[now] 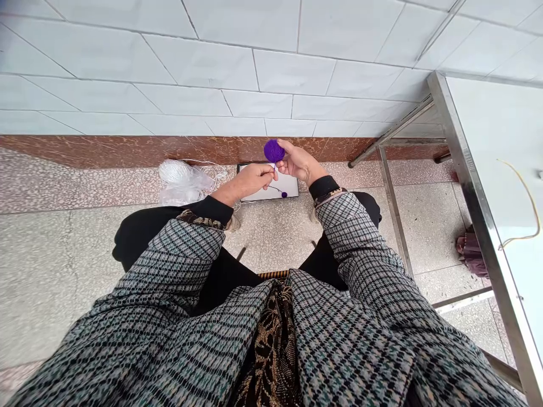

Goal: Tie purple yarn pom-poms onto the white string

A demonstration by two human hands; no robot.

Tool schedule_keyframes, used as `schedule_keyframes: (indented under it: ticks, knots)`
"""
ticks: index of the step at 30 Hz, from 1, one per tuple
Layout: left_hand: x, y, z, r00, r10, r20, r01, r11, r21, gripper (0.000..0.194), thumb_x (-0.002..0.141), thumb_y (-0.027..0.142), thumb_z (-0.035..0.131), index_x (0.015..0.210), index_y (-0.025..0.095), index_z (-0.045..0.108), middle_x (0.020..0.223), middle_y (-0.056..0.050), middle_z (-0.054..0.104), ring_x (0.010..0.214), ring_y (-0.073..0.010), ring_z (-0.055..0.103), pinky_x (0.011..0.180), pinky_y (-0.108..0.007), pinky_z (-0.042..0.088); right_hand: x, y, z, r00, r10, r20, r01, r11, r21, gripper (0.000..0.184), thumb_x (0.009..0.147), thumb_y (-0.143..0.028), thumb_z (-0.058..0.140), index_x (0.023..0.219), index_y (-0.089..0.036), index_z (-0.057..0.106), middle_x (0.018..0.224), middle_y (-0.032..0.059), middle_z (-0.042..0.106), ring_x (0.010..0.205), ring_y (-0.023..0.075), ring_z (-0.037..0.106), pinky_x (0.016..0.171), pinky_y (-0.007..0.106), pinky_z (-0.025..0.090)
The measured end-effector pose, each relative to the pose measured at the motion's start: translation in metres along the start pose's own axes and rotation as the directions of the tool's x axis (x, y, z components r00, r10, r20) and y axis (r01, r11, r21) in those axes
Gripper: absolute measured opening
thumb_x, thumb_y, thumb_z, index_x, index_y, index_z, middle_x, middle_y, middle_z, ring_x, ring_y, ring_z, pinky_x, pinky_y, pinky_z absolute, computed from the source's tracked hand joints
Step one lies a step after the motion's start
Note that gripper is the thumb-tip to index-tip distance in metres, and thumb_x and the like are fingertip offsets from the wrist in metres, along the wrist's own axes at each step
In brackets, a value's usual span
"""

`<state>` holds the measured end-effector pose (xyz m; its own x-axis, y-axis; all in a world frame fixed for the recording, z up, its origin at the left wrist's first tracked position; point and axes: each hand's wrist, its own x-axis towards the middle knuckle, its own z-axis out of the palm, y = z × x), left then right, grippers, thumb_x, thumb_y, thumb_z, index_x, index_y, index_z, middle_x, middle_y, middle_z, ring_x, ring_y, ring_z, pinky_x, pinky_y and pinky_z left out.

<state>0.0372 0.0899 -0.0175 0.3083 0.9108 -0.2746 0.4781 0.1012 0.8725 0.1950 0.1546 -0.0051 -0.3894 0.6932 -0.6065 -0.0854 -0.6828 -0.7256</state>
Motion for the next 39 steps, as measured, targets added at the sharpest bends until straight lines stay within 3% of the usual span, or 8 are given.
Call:
schedule_keyframes:
  ticks: [9,15,20,24,27,30,33,39]
  knots:
    - [-0.006,0.007,0.006,0.994,-0.100,0.037,0.105,0.858,-0.503,0.020,0.093,0.011,0.053,0.076,0.020,0.056,0.054,0.011,0.024,0.046,-0.0074,0.023,0.058,-0.024,0.040,-0.003,-0.010,-0.007,0.988,-0.083,0.131,0.088,0.996,-0.029,0.037,0.106,-0.057,0.058,0.101,-0.022,0.047,0.077,-0.0034,0.054,0.052,0.0063,0.036,0.047,0.015,0.038]
    - [-0.006,0.003,0.005,0.994,-0.106,0.025,0.102,0.823,-0.559,0.014,0.094,0.018,0.056,0.080,0.021,0.057,0.055,0.010,0.027,0.045,-0.0073,0.023,0.056,-0.024,0.040,-0.004,-0.014,-0.010,0.970,-0.124,0.209,0.160,0.973,-0.166,0.041,0.104,-0.061,0.060,0.100,-0.023,0.046,0.074,-0.0051,0.052,0.050,0.0055,0.031,0.044,0.015,0.032]
    - [0.000,-0.009,0.003,0.997,-0.037,0.062,0.067,0.775,-0.628,0.026,0.090,0.015,0.057,0.065,0.018,0.056,0.062,0.000,0.053,0.056,-0.0101,0.049,0.066,-0.028,0.049,-0.009,-0.012,-0.015,0.962,-0.141,0.233,0.183,0.968,-0.171,0.038,0.104,-0.056,0.061,0.097,-0.022,0.047,0.068,-0.0064,0.049,0.046,0.0055,0.033,0.041,0.016,0.029]
    - [-0.003,-0.006,-0.008,0.998,-0.028,0.056,0.056,0.802,-0.595,0.033,0.090,0.015,0.060,0.057,0.017,0.055,0.058,0.000,0.053,0.057,-0.0106,0.051,0.071,-0.030,0.051,-0.017,-0.016,-0.025,0.920,-0.049,0.388,0.198,0.914,-0.354,0.036,0.100,-0.052,0.068,0.104,-0.019,0.054,0.066,-0.0056,0.054,0.043,0.0071,0.042,0.040,0.017,0.033]
    - [-0.008,0.000,-0.019,1.000,-0.031,-0.005,0.024,0.847,-0.531,0.033,0.087,0.013,0.061,0.055,0.017,0.055,0.057,-0.001,0.053,0.057,-0.0106,0.050,0.070,-0.030,0.049,-0.020,-0.019,-0.030,0.879,0.090,0.469,0.215,0.802,-0.557,0.032,0.095,-0.039,0.077,0.108,-0.017,0.058,0.069,-0.0038,0.060,0.045,0.0079,0.048,0.041,0.018,0.037]
    - [-0.011,0.004,-0.027,0.999,-0.017,-0.045,-0.006,0.879,-0.477,0.031,0.085,0.010,0.059,0.054,0.017,0.055,0.056,0.000,0.051,0.057,-0.0103,0.049,0.067,-0.028,0.047,-0.018,-0.016,-0.026,0.917,0.141,0.373,0.193,0.662,-0.724,0.025,0.093,-0.024,0.079,0.107,-0.016,0.059,0.066,-0.0042,0.057,0.046,0.0082,0.047,0.041,0.018,0.036]
    - [-0.013,0.008,-0.030,0.996,0.007,-0.090,-0.048,0.890,-0.454,0.028,0.085,0.010,0.057,0.058,0.017,0.056,0.057,0.001,0.050,0.057,-0.0103,0.050,0.065,-0.027,0.046,-0.013,-0.010,-0.017,0.981,0.046,0.190,0.123,0.614,-0.780,0.020,0.095,-0.018,0.074,0.106,-0.018,0.057,0.064,-0.0036,0.056,0.046,0.0096,0.047,0.040,0.019,0.037]
    - [-0.016,0.013,-0.025,0.996,0.083,-0.029,-0.088,0.925,-0.371,0.023,0.089,0.011,0.059,0.067,0.016,0.061,0.063,-0.001,0.058,0.059,-0.0097,0.052,0.066,-0.026,0.048,-0.004,-0.004,-0.004,0.985,-0.164,0.045,0.168,0.902,-0.397,0.016,0.104,-0.031,0.064,0.109,-0.022,0.051,0.073,-0.0034,0.056,0.052,0.0090,0.049,0.049,0.019,0.043]
